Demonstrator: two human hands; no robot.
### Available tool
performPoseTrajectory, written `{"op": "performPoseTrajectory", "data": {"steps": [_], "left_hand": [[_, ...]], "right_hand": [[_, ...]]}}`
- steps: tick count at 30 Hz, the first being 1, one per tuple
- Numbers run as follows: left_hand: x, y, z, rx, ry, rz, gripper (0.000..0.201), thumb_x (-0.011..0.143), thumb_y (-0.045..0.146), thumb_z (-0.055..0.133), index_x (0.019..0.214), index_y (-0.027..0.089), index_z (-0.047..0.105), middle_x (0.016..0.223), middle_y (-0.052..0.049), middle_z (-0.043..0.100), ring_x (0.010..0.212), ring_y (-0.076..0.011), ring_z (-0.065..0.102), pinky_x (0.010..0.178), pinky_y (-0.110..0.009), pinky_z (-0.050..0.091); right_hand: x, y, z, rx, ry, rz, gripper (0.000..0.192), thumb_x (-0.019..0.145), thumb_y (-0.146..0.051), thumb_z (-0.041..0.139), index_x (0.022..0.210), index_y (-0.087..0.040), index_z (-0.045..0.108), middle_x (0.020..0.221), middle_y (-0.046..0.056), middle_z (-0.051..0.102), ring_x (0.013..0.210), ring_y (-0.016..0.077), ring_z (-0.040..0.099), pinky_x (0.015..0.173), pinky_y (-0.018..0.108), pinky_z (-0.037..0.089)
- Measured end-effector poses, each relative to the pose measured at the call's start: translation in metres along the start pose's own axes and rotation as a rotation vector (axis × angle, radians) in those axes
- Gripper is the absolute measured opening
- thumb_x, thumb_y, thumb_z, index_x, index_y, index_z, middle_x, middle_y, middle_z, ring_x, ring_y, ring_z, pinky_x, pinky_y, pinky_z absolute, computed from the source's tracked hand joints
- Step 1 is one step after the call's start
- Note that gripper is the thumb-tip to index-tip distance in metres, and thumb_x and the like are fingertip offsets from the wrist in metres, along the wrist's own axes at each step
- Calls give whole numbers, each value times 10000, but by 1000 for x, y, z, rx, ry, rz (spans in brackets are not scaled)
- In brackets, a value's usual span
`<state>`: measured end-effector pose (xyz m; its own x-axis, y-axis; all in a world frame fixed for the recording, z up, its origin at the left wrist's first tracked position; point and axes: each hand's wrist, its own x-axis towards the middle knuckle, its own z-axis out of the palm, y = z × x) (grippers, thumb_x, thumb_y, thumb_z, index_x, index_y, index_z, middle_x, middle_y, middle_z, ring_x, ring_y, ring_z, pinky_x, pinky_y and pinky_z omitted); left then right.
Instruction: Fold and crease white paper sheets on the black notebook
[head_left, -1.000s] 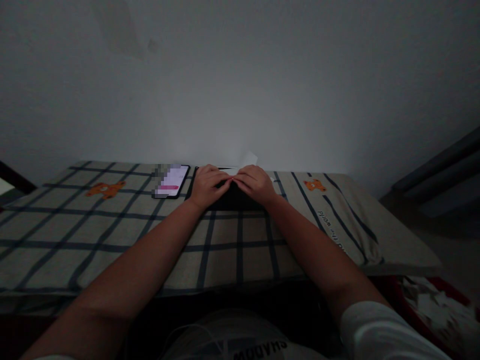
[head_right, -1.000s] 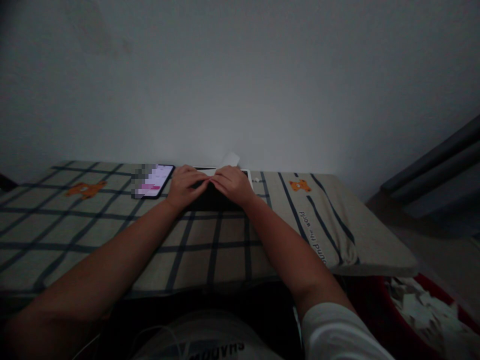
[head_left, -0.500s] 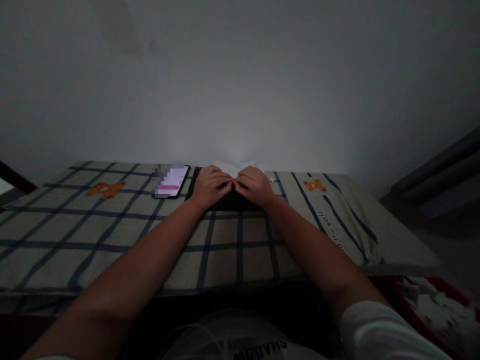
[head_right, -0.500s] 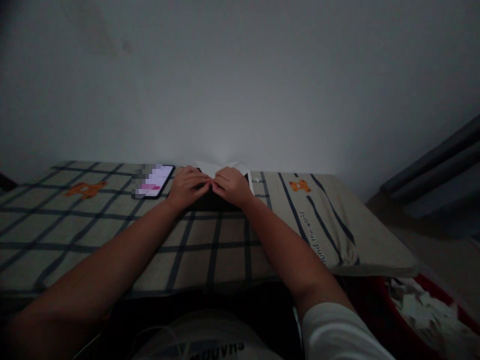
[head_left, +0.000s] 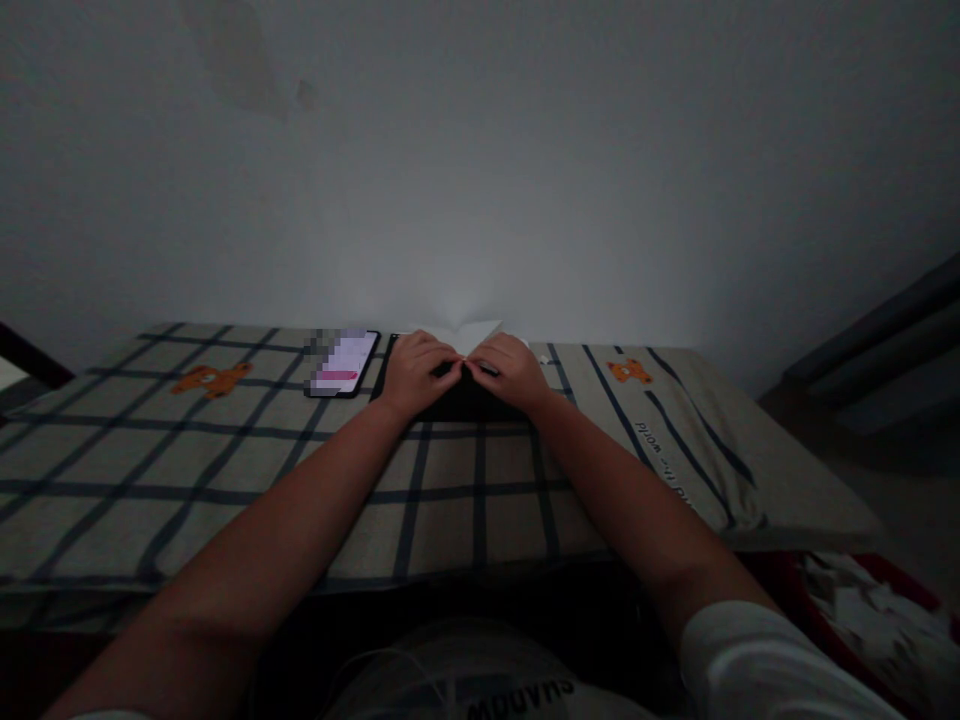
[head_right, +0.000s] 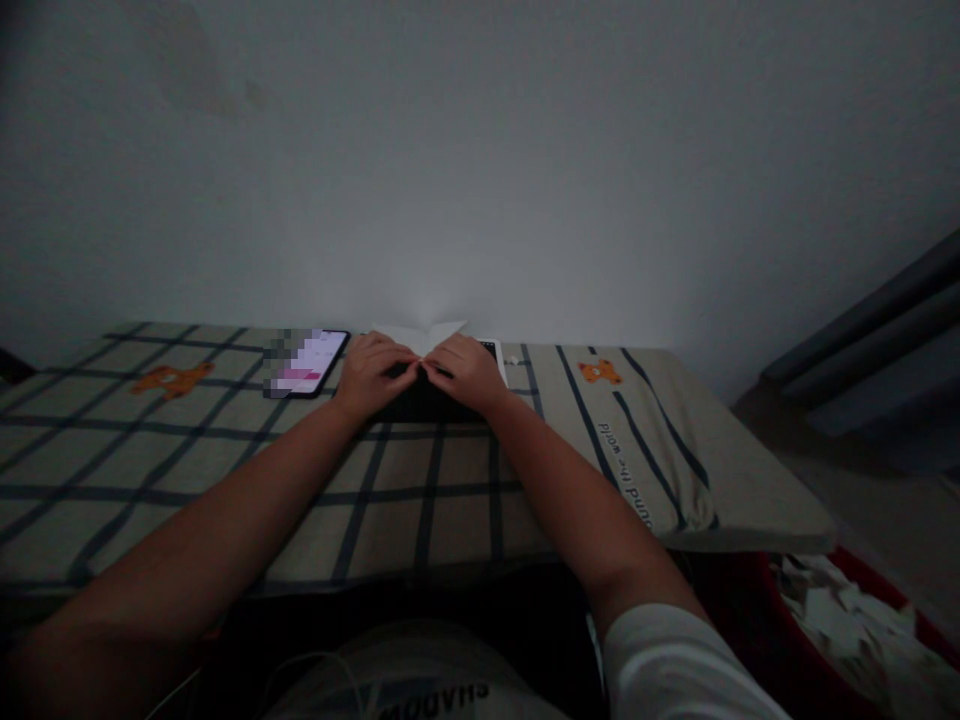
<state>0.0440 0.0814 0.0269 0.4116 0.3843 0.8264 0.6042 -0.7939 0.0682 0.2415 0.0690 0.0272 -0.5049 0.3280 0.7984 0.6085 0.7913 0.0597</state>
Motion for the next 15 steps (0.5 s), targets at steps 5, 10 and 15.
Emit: {"op": "performPoseTrajectory", "data": {"steps": [5,10,15], "left_hand": [[0,1,-1,31,3,2,123,814,313,611,791,241,708,764,-24,729,785,-207,609,766,-407,425],[-1,1,-1,36,-19,3,146,821,326,591,802,244,710,728,-20,716,755,-200,610,751,-393,414],[0,1,-1,64,-51,21,153,818,305,584,812,243,724,736,-26,720,762,-205,618,755,-399,418]], "right_hand": [[0,-1,1,-5,1,24,138,895,-227,513,865,-183,640,849,70,675,835,189,578,753,346,417],[-1,-1,0,-24,2,12,140,894,-235,518,857,-178,640,846,71,675,832,188,573,751,343,415],[-2,0,1,-38,-24,19,142,893,-250,523,867,-180,644,863,75,672,845,191,568,761,347,409]]}}
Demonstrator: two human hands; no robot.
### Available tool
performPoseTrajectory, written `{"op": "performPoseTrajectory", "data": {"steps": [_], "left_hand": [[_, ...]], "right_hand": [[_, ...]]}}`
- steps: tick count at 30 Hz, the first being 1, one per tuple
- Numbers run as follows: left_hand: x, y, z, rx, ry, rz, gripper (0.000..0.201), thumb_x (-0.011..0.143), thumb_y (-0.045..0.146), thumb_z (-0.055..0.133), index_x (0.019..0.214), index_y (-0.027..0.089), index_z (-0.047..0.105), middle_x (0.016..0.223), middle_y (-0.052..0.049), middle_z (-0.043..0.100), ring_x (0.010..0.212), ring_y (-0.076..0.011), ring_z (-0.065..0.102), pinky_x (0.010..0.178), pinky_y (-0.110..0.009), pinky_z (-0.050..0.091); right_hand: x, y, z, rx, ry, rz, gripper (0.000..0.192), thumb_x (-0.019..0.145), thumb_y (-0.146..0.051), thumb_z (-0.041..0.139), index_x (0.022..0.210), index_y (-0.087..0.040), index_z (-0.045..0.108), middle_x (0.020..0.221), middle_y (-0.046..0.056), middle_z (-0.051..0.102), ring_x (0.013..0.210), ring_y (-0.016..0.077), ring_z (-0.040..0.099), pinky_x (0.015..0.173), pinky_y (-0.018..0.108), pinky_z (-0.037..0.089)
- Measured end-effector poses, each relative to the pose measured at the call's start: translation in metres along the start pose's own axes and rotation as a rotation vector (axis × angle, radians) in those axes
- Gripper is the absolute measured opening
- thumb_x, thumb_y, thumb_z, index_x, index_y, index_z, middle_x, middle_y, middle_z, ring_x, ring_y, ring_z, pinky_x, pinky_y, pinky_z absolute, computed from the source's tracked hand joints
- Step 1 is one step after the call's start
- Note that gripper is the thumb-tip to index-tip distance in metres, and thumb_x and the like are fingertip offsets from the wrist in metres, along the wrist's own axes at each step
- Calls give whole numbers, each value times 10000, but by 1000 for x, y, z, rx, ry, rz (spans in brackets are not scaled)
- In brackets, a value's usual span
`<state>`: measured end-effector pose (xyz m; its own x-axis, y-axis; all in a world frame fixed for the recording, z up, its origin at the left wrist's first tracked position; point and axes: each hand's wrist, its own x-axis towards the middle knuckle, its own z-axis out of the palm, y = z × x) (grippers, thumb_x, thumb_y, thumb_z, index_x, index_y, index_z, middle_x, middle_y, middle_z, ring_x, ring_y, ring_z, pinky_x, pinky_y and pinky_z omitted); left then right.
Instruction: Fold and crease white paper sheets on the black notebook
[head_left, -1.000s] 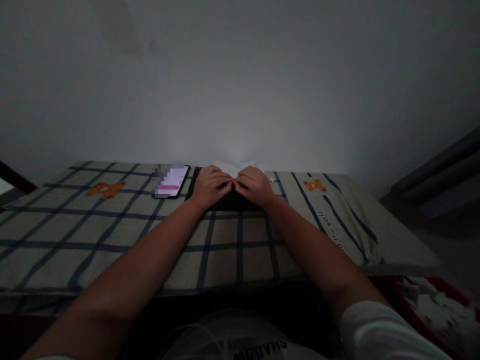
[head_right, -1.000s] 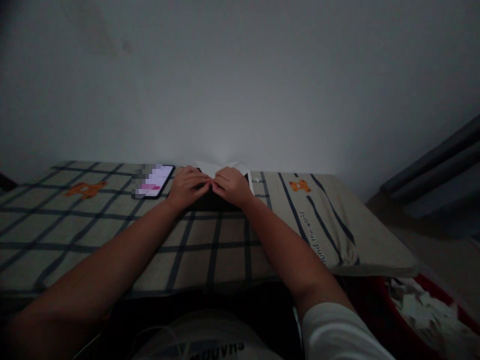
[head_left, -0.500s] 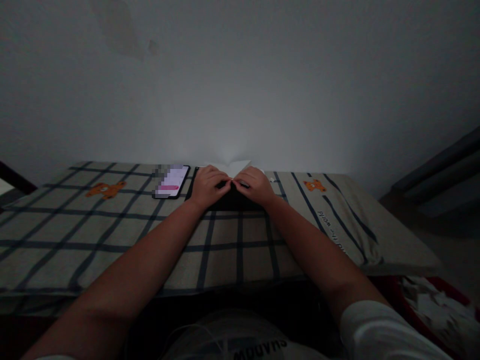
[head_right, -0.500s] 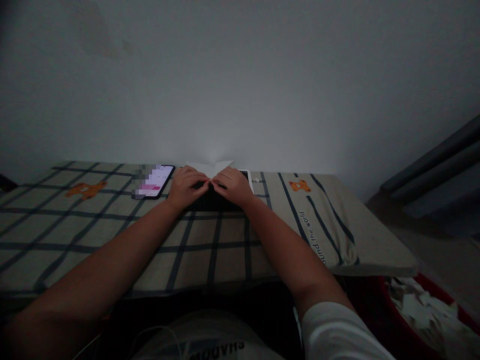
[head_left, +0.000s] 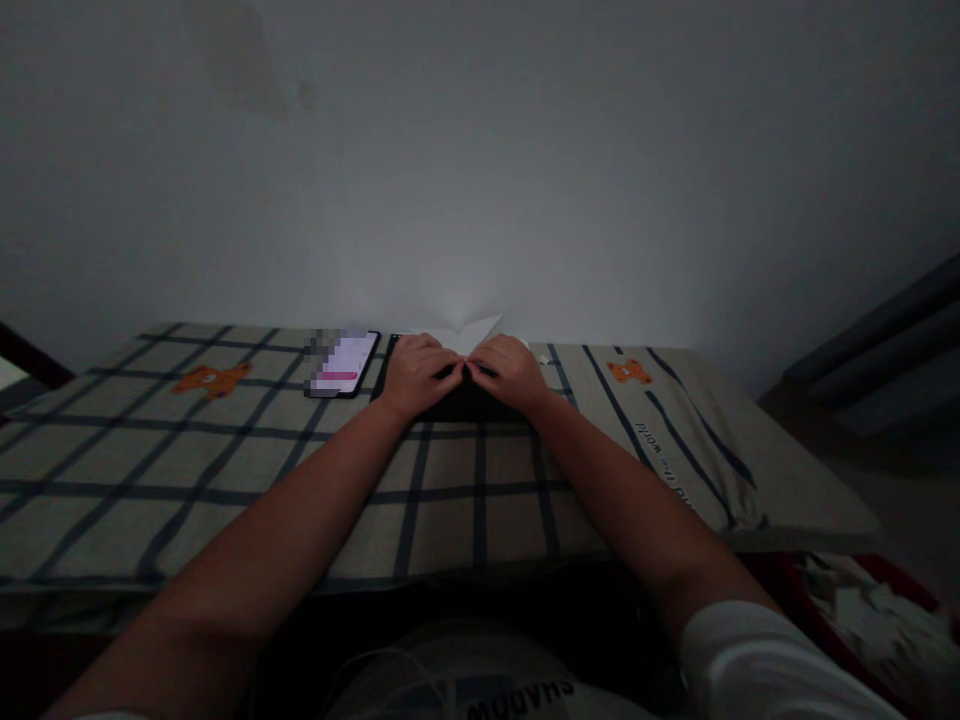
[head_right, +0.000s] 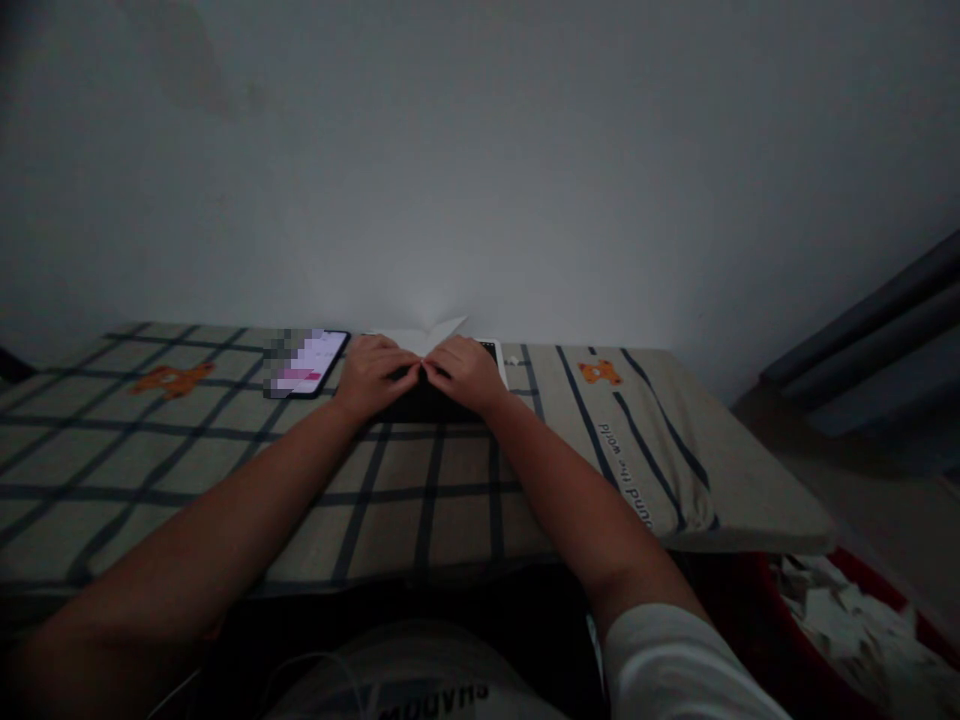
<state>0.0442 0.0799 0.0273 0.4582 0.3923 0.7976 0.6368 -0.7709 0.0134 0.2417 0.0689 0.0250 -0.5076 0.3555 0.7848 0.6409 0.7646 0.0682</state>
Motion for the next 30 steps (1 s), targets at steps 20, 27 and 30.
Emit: {"op": "performPoseTrajectory", "data": {"steps": [20,27,30], "left_hand": [[2,2,3,-1,65,5,137,812,271,590,745,230,702,725,-13,728,735,-197,622,709,-376,434],[1,-1,1,45,94,-9,126,808,264,597,775,213,708,728,-25,723,753,-200,615,697,-362,417],[1,-1,1,31,92,-21,117,805,252,600,785,210,707,739,-31,724,773,-204,612,713,-366,417]], "right_hand": [[6,-7,4,102,51,103,110,872,-226,534,792,-186,600,800,59,654,817,184,568,792,343,439],[4,-3,-1,84,46,28,104,873,-232,549,866,-175,635,853,74,683,850,195,591,797,352,451],[4,-3,0,85,59,15,106,871,-203,537,874,-175,639,866,77,688,859,195,596,798,352,457]]}}
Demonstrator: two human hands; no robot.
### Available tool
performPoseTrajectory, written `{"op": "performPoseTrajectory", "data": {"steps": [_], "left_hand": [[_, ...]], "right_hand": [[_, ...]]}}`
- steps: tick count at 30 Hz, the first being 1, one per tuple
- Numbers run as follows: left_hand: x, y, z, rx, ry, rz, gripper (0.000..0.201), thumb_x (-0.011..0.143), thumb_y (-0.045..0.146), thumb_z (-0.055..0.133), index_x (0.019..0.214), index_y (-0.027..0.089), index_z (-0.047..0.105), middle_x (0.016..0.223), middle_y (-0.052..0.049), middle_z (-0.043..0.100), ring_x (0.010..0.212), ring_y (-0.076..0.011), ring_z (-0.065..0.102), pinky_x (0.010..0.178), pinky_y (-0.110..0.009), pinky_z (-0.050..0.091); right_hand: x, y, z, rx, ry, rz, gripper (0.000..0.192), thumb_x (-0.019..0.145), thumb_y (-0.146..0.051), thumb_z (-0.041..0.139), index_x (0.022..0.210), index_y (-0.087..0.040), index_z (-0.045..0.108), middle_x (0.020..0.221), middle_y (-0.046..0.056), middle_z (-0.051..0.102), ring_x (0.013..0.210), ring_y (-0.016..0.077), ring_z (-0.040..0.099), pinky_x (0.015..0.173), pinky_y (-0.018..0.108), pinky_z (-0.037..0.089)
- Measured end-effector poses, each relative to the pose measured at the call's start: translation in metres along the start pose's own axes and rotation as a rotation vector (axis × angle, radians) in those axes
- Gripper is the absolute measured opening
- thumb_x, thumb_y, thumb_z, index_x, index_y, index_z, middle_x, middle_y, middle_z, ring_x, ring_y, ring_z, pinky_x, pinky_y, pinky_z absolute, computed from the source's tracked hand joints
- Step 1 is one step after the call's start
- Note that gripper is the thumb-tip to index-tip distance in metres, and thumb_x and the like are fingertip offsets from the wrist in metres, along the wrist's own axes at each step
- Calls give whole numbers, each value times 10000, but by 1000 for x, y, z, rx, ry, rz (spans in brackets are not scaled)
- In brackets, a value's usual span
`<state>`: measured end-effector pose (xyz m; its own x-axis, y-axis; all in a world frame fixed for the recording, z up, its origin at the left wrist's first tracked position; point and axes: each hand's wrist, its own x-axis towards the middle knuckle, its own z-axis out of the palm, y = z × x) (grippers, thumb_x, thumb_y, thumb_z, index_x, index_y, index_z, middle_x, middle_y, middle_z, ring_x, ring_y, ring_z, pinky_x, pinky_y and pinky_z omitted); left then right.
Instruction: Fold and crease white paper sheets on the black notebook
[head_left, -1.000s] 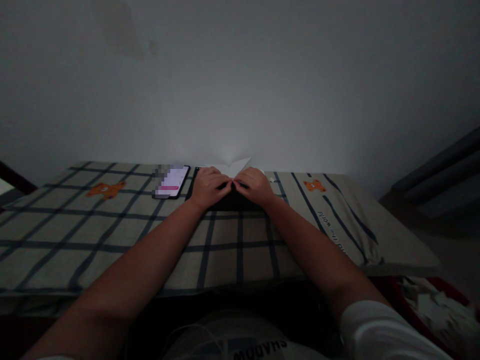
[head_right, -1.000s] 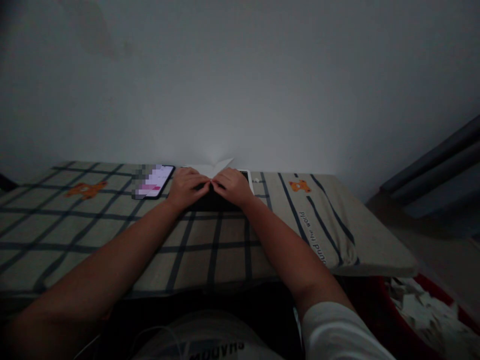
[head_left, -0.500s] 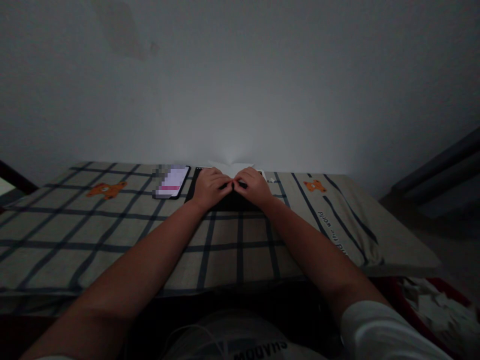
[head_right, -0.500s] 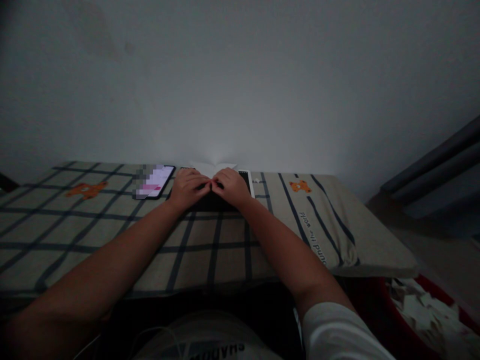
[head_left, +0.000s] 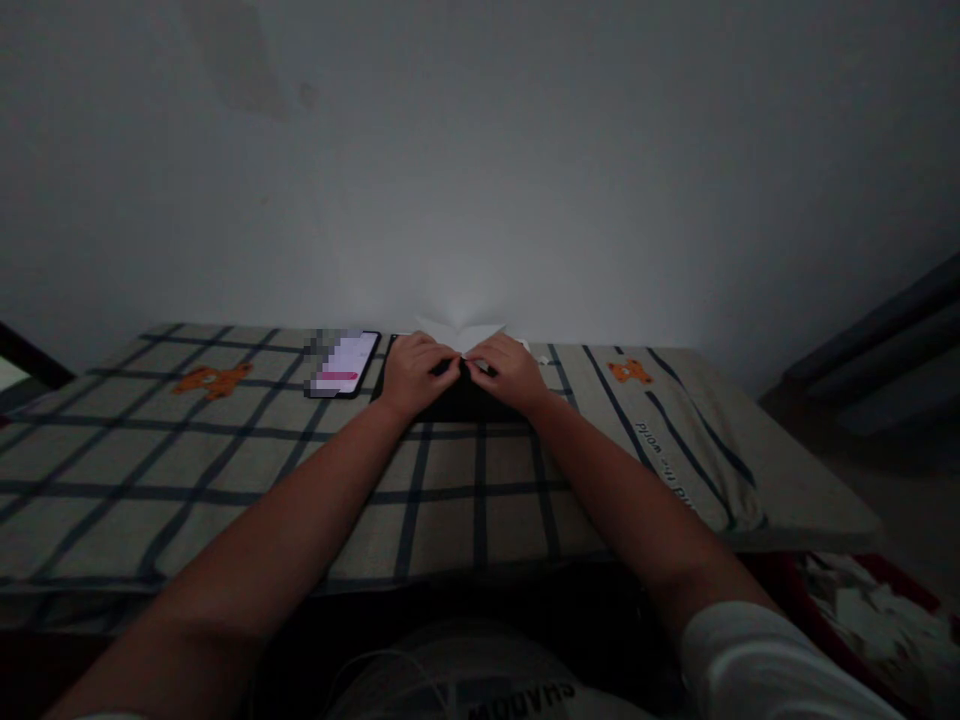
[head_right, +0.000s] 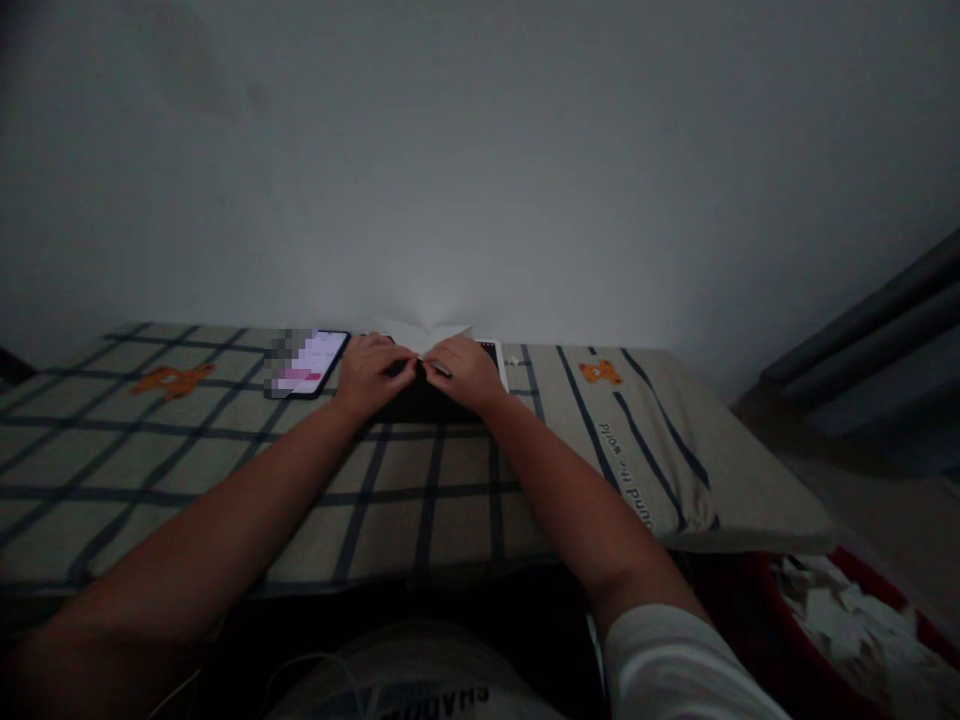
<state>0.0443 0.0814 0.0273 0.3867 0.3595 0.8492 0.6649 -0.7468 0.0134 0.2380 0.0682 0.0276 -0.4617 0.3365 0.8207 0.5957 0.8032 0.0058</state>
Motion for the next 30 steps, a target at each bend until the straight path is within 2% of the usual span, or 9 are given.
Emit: {"op": "performPoseTrajectory", "data": {"steps": [12,17,22,27,30], "left_hand": [[1,3,-3,-13,-42,-25,127,824,278,602,820,218,714,786,-23,734,790,-204,604,729,-377,417],[1,3,-3,-3,-16,-37,123,825,275,599,805,215,705,786,-22,733,782,-206,602,725,-375,421],[1,1,-2,-22,-21,-49,119,826,279,597,808,213,695,791,-28,727,804,-208,601,738,-377,425],[1,-1,0,-33,-44,-26,108,817,273,610,809,226,706,794,-16,730,817,-209,601,752,-383,428],[0,0,0,-58,-19,8,108,816,269,613,797,222,708,774,-12,729,801,-202,601,747,-373,432]], "right_hand": [[-2,3,1,-28,-17,24,133,889,-226,523,874,-177,646,879,84,676,866,204,579,792,369,443],[-2,2,1,-7,-13,22,139,885,-238,540,935,-186,658,925,84,684,904,209,585,815,376,455],[1,-1,1,-7,38,15,140,892,-235,528,870,-179,655,880,82,681,863,198,584,797,365,464],[0,-1,2,-5,26,24,148,897,-232,516,839,-176,640,830,70,680,823,188,586,777,351,454],[0,-1,2,12,28,45,139,886,-228,525,819,-175,634,800,64,675,801,183,585,769,338,451]]}}
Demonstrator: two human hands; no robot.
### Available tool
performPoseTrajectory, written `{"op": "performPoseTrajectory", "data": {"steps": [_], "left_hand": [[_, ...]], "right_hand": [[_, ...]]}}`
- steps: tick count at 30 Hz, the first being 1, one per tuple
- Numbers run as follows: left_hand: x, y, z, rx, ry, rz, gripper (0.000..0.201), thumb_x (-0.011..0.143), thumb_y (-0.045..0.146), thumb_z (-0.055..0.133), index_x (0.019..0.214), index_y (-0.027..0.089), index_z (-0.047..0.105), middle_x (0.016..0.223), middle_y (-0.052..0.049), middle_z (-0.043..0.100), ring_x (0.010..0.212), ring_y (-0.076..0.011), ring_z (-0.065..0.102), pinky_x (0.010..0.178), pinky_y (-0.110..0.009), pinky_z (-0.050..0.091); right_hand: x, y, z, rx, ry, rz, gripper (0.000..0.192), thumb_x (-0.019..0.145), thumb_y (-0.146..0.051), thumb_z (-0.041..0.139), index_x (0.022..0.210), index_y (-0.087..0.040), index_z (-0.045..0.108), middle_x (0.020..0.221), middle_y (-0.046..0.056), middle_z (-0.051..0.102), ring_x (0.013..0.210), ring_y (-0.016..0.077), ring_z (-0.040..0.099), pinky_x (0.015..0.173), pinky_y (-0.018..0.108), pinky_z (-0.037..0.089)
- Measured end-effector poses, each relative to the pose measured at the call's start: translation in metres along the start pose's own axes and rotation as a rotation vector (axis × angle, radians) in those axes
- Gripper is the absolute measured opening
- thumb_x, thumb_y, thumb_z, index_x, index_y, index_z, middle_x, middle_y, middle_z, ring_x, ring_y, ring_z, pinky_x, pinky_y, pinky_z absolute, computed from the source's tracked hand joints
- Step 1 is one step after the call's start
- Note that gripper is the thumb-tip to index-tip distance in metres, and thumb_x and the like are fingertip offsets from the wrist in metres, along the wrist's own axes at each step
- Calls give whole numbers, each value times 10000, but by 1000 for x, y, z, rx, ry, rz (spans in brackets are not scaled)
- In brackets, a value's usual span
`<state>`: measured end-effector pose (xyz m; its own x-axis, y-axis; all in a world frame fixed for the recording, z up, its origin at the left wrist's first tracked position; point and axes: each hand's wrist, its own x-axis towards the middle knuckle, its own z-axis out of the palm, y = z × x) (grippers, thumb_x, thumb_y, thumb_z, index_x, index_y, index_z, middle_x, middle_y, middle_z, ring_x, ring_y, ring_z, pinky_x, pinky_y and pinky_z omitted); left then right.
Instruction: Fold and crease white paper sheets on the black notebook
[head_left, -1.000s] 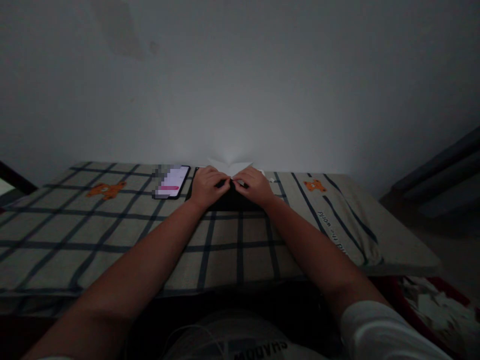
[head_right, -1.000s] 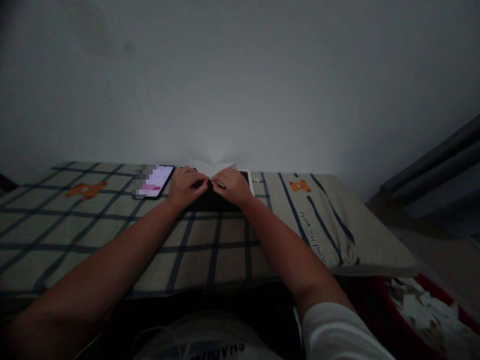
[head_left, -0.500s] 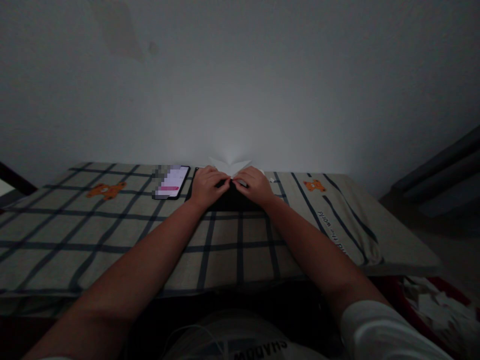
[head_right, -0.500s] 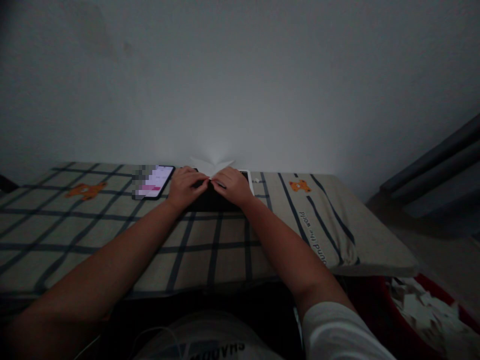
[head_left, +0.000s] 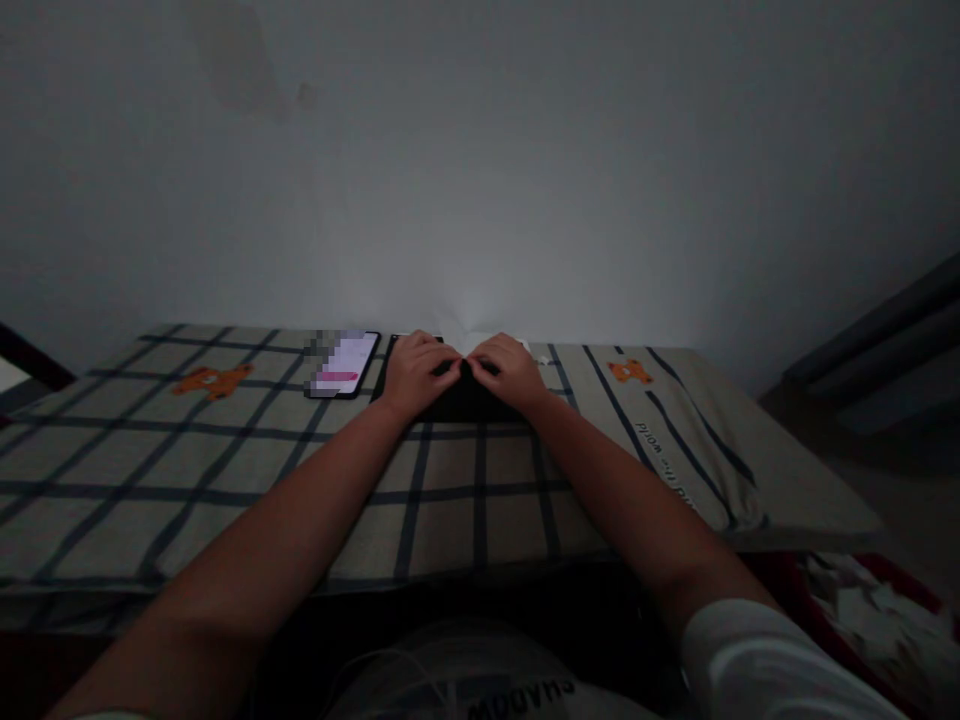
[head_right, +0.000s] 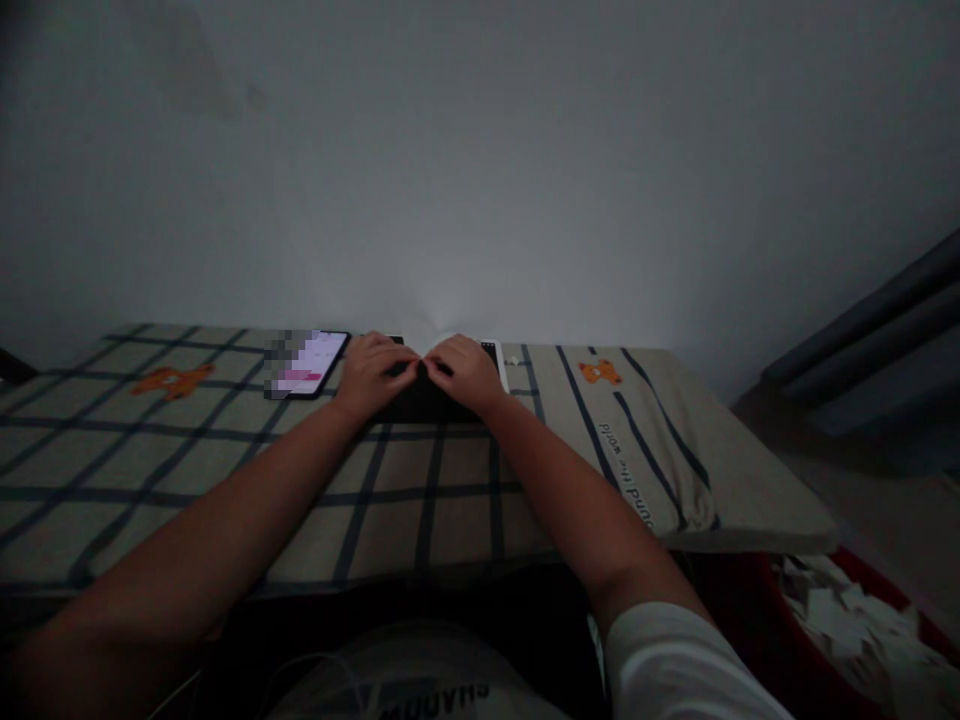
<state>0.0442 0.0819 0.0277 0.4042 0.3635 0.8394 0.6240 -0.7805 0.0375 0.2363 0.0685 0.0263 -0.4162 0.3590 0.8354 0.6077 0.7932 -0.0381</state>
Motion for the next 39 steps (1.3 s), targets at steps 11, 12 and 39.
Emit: {"op": "performPoseTrajectory", "data": {"steps": [11,12,39], "left_hand": [[0,2,1,-5,-15,-21,99,805,260,609,765,211,686,771,-22,721,791,-200,601,729,-369,428],[1,2,1,1,-13,-23,101,806,262,607,768,210,683,769,-23,718,787,-199,601,728,-368,427],[0,0,-1,57,-55,-77,150,857,330,583,833,238,699,839,-27,723,839,-217,587,758,-389,384]], "right_hand": [[0,1,2,71,8,220,97,836,-223,570,799,-180,648,776,51,670,764,175,598,735,309,452],[0,2,2,87,10,227,102,843,-230,568,806,-182,650,780,49,670,766,174,598,736,308,453],[-3,9,-1,11,-47,-19,142,883,-234,541,907,-194,676,907,80,684,895,200,590,811,373,467]]}}
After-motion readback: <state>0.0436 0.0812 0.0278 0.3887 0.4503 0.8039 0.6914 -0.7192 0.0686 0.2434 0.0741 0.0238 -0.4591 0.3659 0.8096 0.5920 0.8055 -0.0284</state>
